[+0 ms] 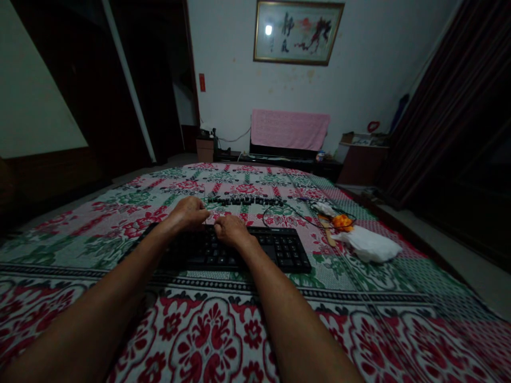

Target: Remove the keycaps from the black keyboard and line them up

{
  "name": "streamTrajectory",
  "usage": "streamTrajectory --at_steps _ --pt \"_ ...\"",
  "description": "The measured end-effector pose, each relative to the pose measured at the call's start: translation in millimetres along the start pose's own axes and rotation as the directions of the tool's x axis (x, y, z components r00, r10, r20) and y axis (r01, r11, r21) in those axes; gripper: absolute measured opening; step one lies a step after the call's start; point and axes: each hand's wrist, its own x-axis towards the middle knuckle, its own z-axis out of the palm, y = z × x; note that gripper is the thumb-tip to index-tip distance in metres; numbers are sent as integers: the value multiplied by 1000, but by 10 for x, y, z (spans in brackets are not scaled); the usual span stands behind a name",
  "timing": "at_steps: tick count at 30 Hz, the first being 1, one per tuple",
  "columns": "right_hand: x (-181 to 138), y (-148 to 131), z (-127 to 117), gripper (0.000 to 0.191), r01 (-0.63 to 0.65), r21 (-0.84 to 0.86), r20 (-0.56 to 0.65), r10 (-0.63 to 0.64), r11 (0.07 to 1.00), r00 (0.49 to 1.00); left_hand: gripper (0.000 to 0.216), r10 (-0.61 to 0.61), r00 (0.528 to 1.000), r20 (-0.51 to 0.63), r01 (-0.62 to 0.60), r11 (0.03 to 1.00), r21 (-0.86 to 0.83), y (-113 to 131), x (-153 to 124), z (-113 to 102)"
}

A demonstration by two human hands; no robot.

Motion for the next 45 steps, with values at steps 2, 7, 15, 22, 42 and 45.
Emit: streamTrajectory --at_steps 2,7,15,22,42,45 --pt "11 21 20 32 39 -1 -31 -39 999 999 17 -31 998 49 31 999 -13 -21 12 -20" --pt "23 42 54 31 52 -1 -35 -52 999 998 19 69 997 -46 -65 993 99 69 -81 -5" --pt "30 50 61 31 68 -13 -34 -69 998 997 16 45 999 -22 -44 998 53 9 -20 28" --pt "41 57 53 31 84 -34 -23 -84 996 996 14 -163 969 188 216 926 -311 -192 101 16" --pt "29 56 55 31 88 -33 -28 -89 996 996 20 -29 999 34 31 998 -62 -12 88 -51" --pt "35 55 64 31 90 -17 -34 -91 996 995 20 -34 999 17 35 997 -72 -83 150 -35"
